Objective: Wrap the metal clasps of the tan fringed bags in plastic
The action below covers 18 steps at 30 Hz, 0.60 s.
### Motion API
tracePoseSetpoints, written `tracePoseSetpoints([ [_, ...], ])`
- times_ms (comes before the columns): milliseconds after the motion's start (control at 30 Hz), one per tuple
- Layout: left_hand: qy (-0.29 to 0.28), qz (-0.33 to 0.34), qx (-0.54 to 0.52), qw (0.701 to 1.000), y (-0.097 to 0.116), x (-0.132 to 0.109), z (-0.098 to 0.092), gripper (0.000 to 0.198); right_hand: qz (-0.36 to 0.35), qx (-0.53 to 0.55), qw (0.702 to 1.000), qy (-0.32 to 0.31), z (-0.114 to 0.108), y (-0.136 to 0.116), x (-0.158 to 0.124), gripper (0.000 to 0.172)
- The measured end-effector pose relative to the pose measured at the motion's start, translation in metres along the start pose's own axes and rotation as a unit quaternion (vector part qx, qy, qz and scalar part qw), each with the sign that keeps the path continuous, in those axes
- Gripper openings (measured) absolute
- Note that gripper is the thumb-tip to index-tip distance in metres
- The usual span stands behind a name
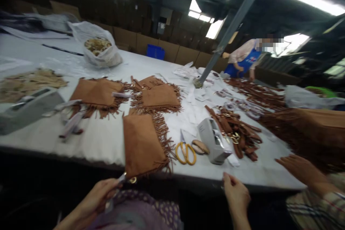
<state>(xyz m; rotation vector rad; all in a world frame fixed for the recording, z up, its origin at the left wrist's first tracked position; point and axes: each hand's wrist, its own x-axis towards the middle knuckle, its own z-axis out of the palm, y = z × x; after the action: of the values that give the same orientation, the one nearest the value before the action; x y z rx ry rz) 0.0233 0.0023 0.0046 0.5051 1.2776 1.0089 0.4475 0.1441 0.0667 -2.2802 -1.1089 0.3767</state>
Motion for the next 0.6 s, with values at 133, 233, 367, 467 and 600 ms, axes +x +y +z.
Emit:
tracePoseSetpoints([
  [133,0.011,0.016,-0.016,1.000,0.004,0.003,0.000,0.051,-0.016,0.150,0.965,-0.214,0.044,-0.031,-0.085,0.040],
  [233,0.046,0.054,0.045,0.996,0.000,0.007,0.000,0.049,-0.084,0.209,0.899,-0.376,0.069,-0.070,-0.165,0.041],
  [367,0.061,0.142,0.123,0.980,-0.001,0.008,-0.001,0.046,-0.106,0.255,0.833,-0.480,0.095,-0.111,-0.230,0.040],
  [467,0.064,0.185,0.175,0.965,0.000,0.007,-0.003,0.043,-0.112,0.263,0.831,-0.477,0.111,-0.123,-0.246,0.040],
  [600,0.069,0.220,0.224,0.947,0.001,0.003,-0.004,0.037,-0.129,0.228,0.855,-0.447,0.128,-0.126,-0.254,0.040],
])
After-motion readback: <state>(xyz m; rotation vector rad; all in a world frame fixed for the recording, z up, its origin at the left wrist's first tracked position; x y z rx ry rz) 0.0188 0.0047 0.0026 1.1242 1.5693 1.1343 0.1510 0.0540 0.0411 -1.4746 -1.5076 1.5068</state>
